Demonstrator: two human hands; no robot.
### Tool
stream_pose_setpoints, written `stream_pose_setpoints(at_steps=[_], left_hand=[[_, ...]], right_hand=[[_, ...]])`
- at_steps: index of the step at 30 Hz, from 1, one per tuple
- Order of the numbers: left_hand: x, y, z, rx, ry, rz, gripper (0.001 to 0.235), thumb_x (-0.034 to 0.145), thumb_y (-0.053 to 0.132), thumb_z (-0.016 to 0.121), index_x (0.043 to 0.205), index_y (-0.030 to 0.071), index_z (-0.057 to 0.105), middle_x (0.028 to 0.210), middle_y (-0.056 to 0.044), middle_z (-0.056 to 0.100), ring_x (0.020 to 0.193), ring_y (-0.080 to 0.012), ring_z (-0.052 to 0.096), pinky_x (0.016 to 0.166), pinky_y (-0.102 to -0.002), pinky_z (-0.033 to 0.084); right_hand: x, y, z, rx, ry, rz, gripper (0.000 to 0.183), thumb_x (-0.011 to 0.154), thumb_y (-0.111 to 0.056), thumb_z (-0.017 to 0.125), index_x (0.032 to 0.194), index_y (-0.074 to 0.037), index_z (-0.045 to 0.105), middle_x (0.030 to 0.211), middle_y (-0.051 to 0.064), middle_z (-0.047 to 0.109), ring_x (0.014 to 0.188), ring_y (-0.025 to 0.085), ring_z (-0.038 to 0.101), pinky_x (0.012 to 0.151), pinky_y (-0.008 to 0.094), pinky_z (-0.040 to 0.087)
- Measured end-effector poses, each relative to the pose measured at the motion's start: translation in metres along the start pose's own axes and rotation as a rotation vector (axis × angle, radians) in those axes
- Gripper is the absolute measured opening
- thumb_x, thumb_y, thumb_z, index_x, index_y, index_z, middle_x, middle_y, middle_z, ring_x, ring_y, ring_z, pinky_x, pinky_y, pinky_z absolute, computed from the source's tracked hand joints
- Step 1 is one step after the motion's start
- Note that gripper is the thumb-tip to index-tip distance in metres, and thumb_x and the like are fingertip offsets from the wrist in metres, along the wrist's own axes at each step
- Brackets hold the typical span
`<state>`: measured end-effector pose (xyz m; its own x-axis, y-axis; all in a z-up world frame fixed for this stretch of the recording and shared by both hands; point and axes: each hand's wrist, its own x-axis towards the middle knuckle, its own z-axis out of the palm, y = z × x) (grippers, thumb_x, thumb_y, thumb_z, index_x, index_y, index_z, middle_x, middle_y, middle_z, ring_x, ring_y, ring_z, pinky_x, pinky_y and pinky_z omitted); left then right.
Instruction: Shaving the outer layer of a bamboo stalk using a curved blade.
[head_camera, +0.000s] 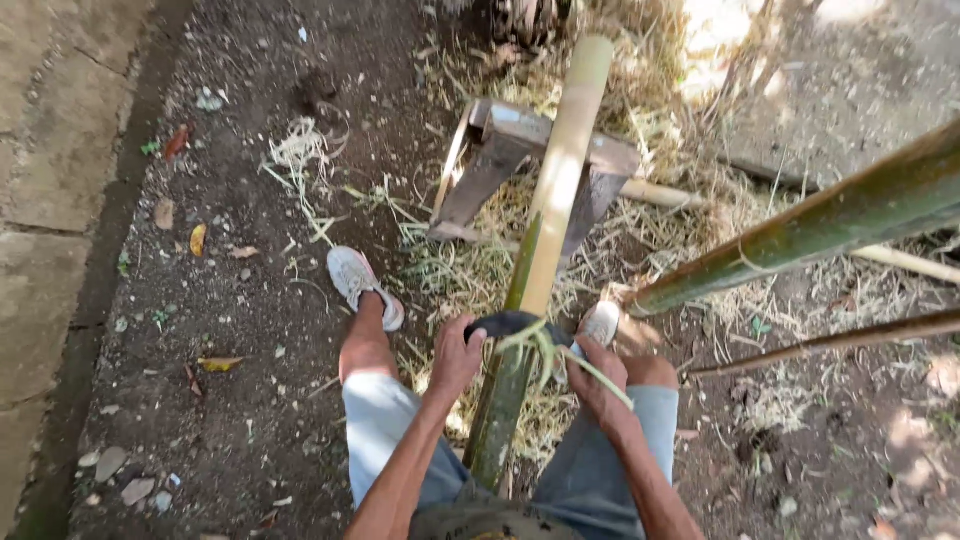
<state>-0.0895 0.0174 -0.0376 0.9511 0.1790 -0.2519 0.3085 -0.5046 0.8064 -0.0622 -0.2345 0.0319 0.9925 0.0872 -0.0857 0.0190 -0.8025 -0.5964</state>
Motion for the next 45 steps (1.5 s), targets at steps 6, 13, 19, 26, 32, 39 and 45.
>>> stream_pose_setpoints(at_steps=[6,13,19,26,32,39,45], left_hand=[[0.041,0.038,-0.015,-0.254,-0.136,-0.285,0.023,0.09,0.016,0.062,0.11,0.005,0.063,0.103,-0.009,0.062,0.092,-0.0235,0.065,0.084,-0.044,0.055],[0.156,0.055,0.01,-0.202,-0.138,-0.132,0.005,0.09,0.009,0.058,0.089,0.005,0.06,0.087,-0.007,0.057,0.076,-0.018,0.055,0.065,-0.037,0.049],[0.248,0.058,0.042,-0.274,-0.082,-0.013,0.011,0.089,0.01,0.062,0.096,0.002,0.065,0.088,-0.007,0.062,0.08,-0.0198,0.062,0.073,-0.04,0.053],[0.25,0.055,0.047,-0.22,0.038,0.174,0.022,0.094,0.016,0.064,0.11,0.002,0.068,0.098,-0.013,0.064,0.093,-0.0264,0.064,0.086,-0.046,0.054],[0.185,0.057,0.026,-0.27,-0.02,0.127,0.022,0.1,0.022,0.056,0.113,0.006,0.065,0.1,-0.008,0.058,0.094,-0.0224,0.06,0.087,-0.044,0.056],[0.076,0.017,0.011,-0.24,0.011,0.101,0.025,0.101,0.021,0.056,0.118,0.005,0.065,0.105,-0.009,0.06,0.1,-0.0214,0.059,0.093,-0.042,0.052],[0.006,0.008,-0.007,-0.238,-0.043,-0.092,0.021,0.101,0.02,0.058,0.116,0.007,0.065,0.105,-0.009,0.062,0.098,-0.0232,0.063,0.088,-0.043,0.056]], right_hand=[[0.031,0.009,-0.018,0.039,-0.23,0.147,0.034,0.091,-0.037,0.065,0.11,-0.009,0.069,0.076,0.012,0.074,0.063,0.028,0.071,0.054,0.042,0.059],[0.133,0.034,-0.019,-0.077,-0.247,0.192,0.038,0.1,-0.045,0.06,0.1,-0.01,0.073,0.07,0.008,0.07,0.054,0.016,0.064,0.048,0.034,0.054],[0.204,0.031,-0.026,-0.182,0.014,0.048,0.038,0.099,-0.046,0.063,0.092,-0.01,0.075,0.067,0.007,0.07,0.053,0.02,0.063,0.053,0.04,0.052],[0.204,0.041,-0.007,-0.288,0.252,-0.146,0.034,0.1,-0.044,0.067,0.095,-0.011,0.075,0.068,0.005,0.068,0.051,0.015,0.06,0.049,0.032,0.05],[0.145,0.052,0.014,-0.192,0.234,-0.127,0.034,0.102,-0.04,0.067,0.089,-0.009,0.071,0.064,0.003,0.063,0.046,0.012,0.051,0.042,0.031,0.043],[0.038,0.008,0.005,-0.167,0.118,-0.089,0.031,0.099,-0.035,0.067,0.086,-0.007,0.062,0.067,0.007,0.064,0.049,0.017,0.055,0.045,0.035,0.045],[-0.021,-0.005,0.008,-0.052,0.17,-0.155,0.027,0.094,-0.026,0.069,0.109,-0.004,0.069,0.085,0.016,0.072,0.064,0.029,0.07,0.056,0.04,0.056]])
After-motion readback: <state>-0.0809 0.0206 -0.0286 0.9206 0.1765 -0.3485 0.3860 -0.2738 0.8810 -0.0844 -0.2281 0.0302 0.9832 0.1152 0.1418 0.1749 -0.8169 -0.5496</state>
